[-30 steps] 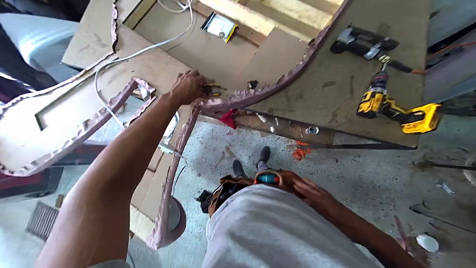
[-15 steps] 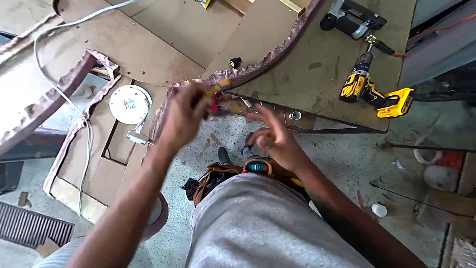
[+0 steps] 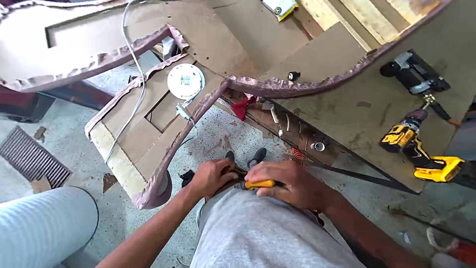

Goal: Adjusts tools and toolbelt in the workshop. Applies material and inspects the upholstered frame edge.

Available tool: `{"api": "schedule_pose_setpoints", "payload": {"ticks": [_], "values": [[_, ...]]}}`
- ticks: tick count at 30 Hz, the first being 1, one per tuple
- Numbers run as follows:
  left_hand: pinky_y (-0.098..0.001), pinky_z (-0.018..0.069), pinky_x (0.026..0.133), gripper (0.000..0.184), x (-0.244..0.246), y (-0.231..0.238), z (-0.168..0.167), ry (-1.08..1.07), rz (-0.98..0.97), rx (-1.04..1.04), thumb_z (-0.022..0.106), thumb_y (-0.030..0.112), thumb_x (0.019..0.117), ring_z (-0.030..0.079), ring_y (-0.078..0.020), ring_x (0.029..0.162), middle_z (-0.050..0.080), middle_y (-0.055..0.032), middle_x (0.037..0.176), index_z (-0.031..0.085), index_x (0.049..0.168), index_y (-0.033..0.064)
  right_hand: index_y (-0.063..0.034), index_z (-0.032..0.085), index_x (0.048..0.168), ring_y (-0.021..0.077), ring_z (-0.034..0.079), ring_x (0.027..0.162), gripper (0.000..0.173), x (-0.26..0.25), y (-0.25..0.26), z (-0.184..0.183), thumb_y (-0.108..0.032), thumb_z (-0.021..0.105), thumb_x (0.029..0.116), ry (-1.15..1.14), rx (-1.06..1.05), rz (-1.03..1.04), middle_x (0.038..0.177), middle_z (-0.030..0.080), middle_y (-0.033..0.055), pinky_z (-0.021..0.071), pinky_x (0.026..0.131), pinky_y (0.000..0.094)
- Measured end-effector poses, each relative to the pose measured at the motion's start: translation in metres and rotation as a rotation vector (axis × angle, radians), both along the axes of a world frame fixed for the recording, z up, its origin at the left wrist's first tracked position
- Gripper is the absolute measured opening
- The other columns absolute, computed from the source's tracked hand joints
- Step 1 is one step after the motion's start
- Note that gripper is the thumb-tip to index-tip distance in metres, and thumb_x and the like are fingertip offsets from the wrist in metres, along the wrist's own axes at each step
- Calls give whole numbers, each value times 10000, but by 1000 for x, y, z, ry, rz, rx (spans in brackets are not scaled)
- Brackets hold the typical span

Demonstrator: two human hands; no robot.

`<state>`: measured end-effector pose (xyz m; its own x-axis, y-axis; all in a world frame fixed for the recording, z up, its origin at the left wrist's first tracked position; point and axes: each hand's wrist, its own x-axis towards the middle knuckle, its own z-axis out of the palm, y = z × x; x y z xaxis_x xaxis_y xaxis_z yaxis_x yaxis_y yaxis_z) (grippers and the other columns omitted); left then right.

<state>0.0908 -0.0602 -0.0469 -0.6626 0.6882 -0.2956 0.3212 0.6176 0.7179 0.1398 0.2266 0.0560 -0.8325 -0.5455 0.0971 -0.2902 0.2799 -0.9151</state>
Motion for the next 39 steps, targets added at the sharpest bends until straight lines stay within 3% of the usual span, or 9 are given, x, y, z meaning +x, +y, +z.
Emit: {"api": "schedule_pose_setpoints", "payload": {"ticks": [5, 10, 17, 19, 23, 27, 32, 35, 39], "values": [[-533, 575, 677, 349, -24, 35, -15, -216, -85, -121, 739, 509, 837, 671, -195, 738, 676, 11, 793, 695, 1072, 256, -247, 724, 1195, 2, 627, 1181, 262, -1, -33, -6, -415, 604, 1034, 110, 248, 173, 1240, 687, -118, 570, 975, 254], [-533, 589, 719, 374, -38, -22, 10, -210, -228, -218, 764, 565, 831, 670, -189, 756, 675, 13, 801, 701, 993, 234, -286, 670, 1293, 30, 625, 1163, 363, -3, -57, -22, -504, 499, 1058, -14, 383, 289, 1277, 661, -108, 552, 976, 315], [-576, 555, 661, 409, -28, -52, -4, -154, -294, -127, 500, 509, 998, 674, -219, 723, 673, -12, 749, 697, 821, 198, -181, 681, 1275, 178, 562, 1328, 429, -1, -73, -31, -459, 408, 1096, -67, 410, 303, 1400, 617, 11, 475, 1110, 437], [-544, 552, 627, 390, -27, -55, -14, -136, -255, -83, 515, 503, 993, 657, -186, 686, 656, 15, 723, 687, 800, 212, -200, 687, 1268, 196, 609, 1245, 423, -4, -79, -33, -507, 481, 1062, -72, 449, 213, 1359, 625, 24, 535, 1014, 457], [-514, 539, 595, 407, -36, -50, -21, -130, -287, -102, 508, 536, 1000, 635, -149, 649, 633, 53, 689, 663, 764, 244, -116, 687, 1003, 285, 661, 881, 433, -2, -90, -40, -537, 591, 993, -146, 569, 31, 1078, 627, 110, 574, 707, 517], [-471, 545, 596, 397, -51, -38, -24, -227, -324, -51, 545, 560, 1000, 632, -129, 633, 650, 60, 693, 699, 806, 249, -128, 677, 1058, 290, 658, 878, 367, -6, -78, -47, -483, 636, 974, -182, 595, -36, 1077, 622, 104, 566, 702, 525], [-363, 586, 617, 279, -105, 48, 13, -12, -135, 153, 564, 468, 1014, 643, -74, 676, 681, 88, 787, 739, 1010, 250, -209, 712, 1083, 182, 679, 984, 330, 9, -30, -54, -509, 614, 985, -262, 413, -407, 1077, 692, 0, 580, 834, 490], [-400, 594, 662, 222, -141, 135, 40, 233, -16, 205, 612, 409, 996, 660, -94, 727, 694, 74, 839, 744, 1027, 234, -214, 717, 1151, 182, 682, 950, 377, 26, 20, -58, -534, 589, 999, -394, 345, -569, 1121, 695, 10, 585, 867, 479], [-504, 588, 842, 306, -193, 245, 44, 402, 40, 230, 670, 393, 979, 678, -215, 981, 703, -23, 1114, 709, 1210, 195, -261, 712, 1171, 96, 678, 924, 382, 57, 96, -73, -572, 570, 1000, -447, 278, -804, 1110, 693, -51, 598, 849, 368]]}}
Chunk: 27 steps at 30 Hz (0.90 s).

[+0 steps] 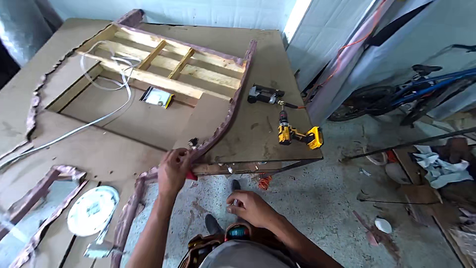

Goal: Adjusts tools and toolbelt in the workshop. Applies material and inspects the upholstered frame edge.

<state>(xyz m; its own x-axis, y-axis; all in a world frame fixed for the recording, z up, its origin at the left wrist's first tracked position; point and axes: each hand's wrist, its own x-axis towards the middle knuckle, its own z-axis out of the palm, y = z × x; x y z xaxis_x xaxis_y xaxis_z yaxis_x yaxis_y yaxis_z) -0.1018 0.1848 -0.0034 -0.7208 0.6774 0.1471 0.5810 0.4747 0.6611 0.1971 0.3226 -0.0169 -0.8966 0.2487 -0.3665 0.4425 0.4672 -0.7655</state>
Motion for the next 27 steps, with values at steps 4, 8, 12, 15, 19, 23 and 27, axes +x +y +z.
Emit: {"api": "schedule_pose_setpoints", "payload": {"ticks": [4, 8, 12, 15, 19, 23, 27], "values": [[-624, 529, 943, 479, -27, 64, -26, 50, 37, -137, 719, 489, 927, 625, -342, 1149, 641, -105, 1285, 670, 1329, 234, -264, 734, 1170, 71, 683, 1020, 345, 28, 106, -2, -529, 591, 1000, 57, 59, -339, 1122, 716, -80, 599, 905, 368], [-618, 546, 922, 332, -27, 83, -43, 69, 53, -209, 742, 389, 927, 642, -328, 1125, 666, -103, 1211, 727, 1230, 255, -245, 726, 1171, 94, 701, 971, 254, 58, 227, 2, -413, 648, 998, 115, 195, -610, 1113, 721, -73, 623, 843, 383], [-513, 587, 867, 326, -27, 82, -49, 69, 69, -221, 729, 411, 919, 673, -246, 1032, 675, -74, 1180, 744, 1197, 242, -269, 695, 1244, 104, 637, 1156, 299, 78, 324, -12, -372, 706, 963, 113, 480, -564, 1245, 663, -62, 577, 969, 423], [-458, 592, 847, 389, -29, 84, -54, 73, 129, -204, 732, 458, 905, 667, -224, 1005, 662, -99, 1170, 739, 1201, 205, -301, 645, 1330, 103, 589, 1238, 440, 73, 372, -31, -403, 752, 916, 56, 518, -455, 1336, 610, -61, 559, 1009, 409], [-396, 558, 888, 391, -17, 87, -80, 136, 292, -78, 709, 430, 920, 629, -211, 1062, 638, -111, 1191, 732, 1198, 157, -252, 632, 1365, 150, 595, 1247, 421, 40, 421, -30, -355, 688, 961, 55, 440, -456, 1354, 608, -2, 551, 1020, 449], [-423, 520, 971, 370, -12, 99, -92, 266, 402, -57, 677, 427, 927, 615, -232, 1118, 654, -103, 1165, 739, 1158, 145, -241, 655, 1336, 145, 623, 1200, 415, -56, 467, -30, -385, 704, 949, 205, 496, -406, 1301, 650, -6, 553, 1010, 423], [-394, 521, 939, 342, -13, 100, -97, 303, 446, -87, 672, 410, 932, 610, -219, 1086, 640, -99, 1147, 736, 1144, 149, -266, 586, 1400, 247, 588, 1254, 593, -145, 505, -59, -475, 756, 872, 126, 669, -138, 1350, 622, 28, 503, 1031, 529]]}}
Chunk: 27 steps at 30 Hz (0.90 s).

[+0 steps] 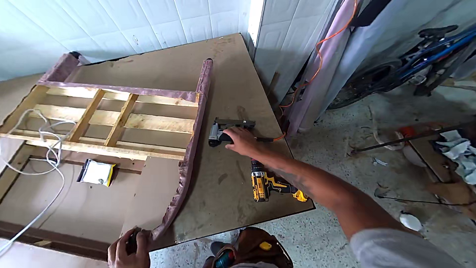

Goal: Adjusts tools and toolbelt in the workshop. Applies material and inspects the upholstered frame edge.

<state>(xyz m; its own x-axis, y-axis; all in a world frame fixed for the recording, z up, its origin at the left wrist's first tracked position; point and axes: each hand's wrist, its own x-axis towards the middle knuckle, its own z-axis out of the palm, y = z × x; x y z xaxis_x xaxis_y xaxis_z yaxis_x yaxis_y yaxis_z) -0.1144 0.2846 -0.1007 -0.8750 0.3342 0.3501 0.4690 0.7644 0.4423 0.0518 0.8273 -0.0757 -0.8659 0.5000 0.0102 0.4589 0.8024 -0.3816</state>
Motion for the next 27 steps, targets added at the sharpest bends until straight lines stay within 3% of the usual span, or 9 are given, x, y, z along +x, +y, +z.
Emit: {"api": "schedule_pose_setpoints", "payload": {"ticks": [3, 6, 13, 16, 18, 21, 27], "values": [[-356, 542, 919, 324, -1, 2, 3, -31, 12, 2, 679, 387, 943, 615, -190, 1083, 628, -102, 1185, 734, 1155, 149, -222, 691, 1222, 281, 647, 1112, 404, -17, 28, -10, -403, 759, 867, -164, 83, 83, 1177, 692, 50, 475, 975, 614], [-341, 532, 926, 314, -3, 2, -2, -25, 24, 14, 677, 395, 940, 606, -173, 1088, 624, -79, 1180, 736, 1147, 166, -232, 735, 1146, 233, 664, 1028, 297, 0, 51, 6, -394, 739, 897, -169, 51, 87, 1093, 694, 19, 500, 944, 590], [-374, 518, 956, 343, 4, 6, 3, -14, 60, 20, 664, 404, 933, 605, -206, 1107, 632, -98, 1166, 731, 1143, 141, -248, 742, 1178, 226, 679, 1001, 340, 124, 54, 34, -442, 756, 899, -132, -33, -220, 1096, 707, 21, 552, 886, 561], [-416, 511, 966, 355, 5, 8, 4, -7, 66, 10, 646, 423, 934, 611, -234, 1114, 643, -113, 1166, 738, 1129, 141, -189, 731, 1141, 255, 684, 960, 389, 176, 26, 21, -468, 780, 875, -144, 7, -368, 1070, 698, 50, 575, 821, 559], [-438, 507, 967, 358, 5, 8, 5, -8, 77, 4, 629, 440, 933, 615, -248, 1120, 651, -109, 1164, 745, 1116, 156, -174, 709, 1108, 280, 667, 934, 413, 198, 15, 6, -469, 817, 840, -173, 51, -414, 1047, 680, 63, 530, 812, 590], [-460, 500, 971, 355, 6, 11, 10, -15, 79, -1, 619, 442, 935, 610, -258, 1122, 652, -109, 1155, 744, 1108, 158, -202, 682, 1149, 257, 672, 941, 469, 206, 13, -2, -509, 816, 821, -273, 62, -446, 1038, 688, 43, 519, 873, 594], [-500, 521, 951, 351, 6, 11, 14, -32, 45, 7, 632, 433, 927, 629, -278, 1110, 670, -113, 1144, 751, 1108, 158, -195, 681, 1256, 268, 681, 1020, 522, 197, 24, -6, -477, 822, 840, -178, 20, -330, 1160, 687, 55, 567, 857, 570]]}}
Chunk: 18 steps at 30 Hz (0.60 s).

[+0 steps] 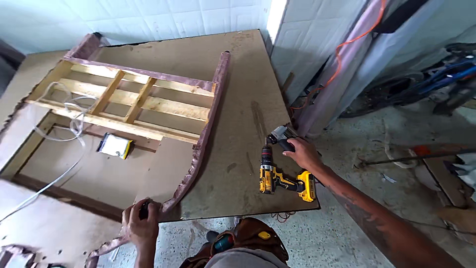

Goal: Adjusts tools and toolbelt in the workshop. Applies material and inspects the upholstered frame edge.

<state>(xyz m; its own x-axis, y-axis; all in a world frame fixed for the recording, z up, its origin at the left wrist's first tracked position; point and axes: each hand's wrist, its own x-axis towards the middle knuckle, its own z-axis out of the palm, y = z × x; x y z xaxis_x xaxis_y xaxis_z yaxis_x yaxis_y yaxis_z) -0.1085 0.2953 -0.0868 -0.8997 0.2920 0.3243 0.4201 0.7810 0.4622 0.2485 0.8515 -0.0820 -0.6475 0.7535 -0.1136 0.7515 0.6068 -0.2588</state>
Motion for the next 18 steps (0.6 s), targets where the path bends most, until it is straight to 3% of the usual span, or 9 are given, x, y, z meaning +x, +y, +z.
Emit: {"api": "schedule_pose_setpoints", "payload": {"ticks": [4, 8, 11, 16, 18], "values": [[-493, 551, 937, 344, 2, -2, 15, -88, -26, 69, 708, 390, 917, 640, -258, 1101, 674, -101, 1162, 751, 1148, 138, -143, 700, 1240, 312, 684, 1012, 442, -12, 6, -4, -423, 779, 907, 118, -104, 25, 1148, 692, 113, 570, 877, 605], [-496, 533, 971, 452, 6, -5, 20, -110, 3, 71, 758, 471, 889, 627, -248, 1126, 668, -74, 1195, 723, 1208, 153, -110, 704, 1260, 359, 680, 1052, 463, -35, 16, -9, -400, 785, 908, 156, -88, 23, 1181, 695, 159, 542, 908, 651], [-480, 544, 949, 506, 2, -7, 16, -117, 25, 58, 757, 527, 878, 624, -233, 1121, 652, -49, 1226, 699, 1259, 198, -129, 711, 1263, 347, 683, 1060, 485, -52, 27, -11, -438, 788, 896, 135, -88, 56, 1199, 700, 144, 543, 920, 642], [-438, 547, 940, 473, 11, -13, 22, -160, 16, 120, 735, 476, 909, 609, -188, 1145, 627, -19, 1274, 668, 1301, 220, -149, 723, 1245, 311, 689, 1026, 469, -85, 35, -18, -445, 793, 889, 168, -72, 89, 1172, 705, 115, 556, 898, 623], [-429, 544, 990, 482, 15, -18, 27, -163, 16, 140, 734, 466, 912, 586, -181, 1228, 616, -15, 1327, 659, 1317, 215, -118, 714, 1240, 328, 679, 1034, 446, -94, 33, -18, -402, 789, 904, 214, -65, 99, 1171, 694, 138, 550, 909, 624]]}}
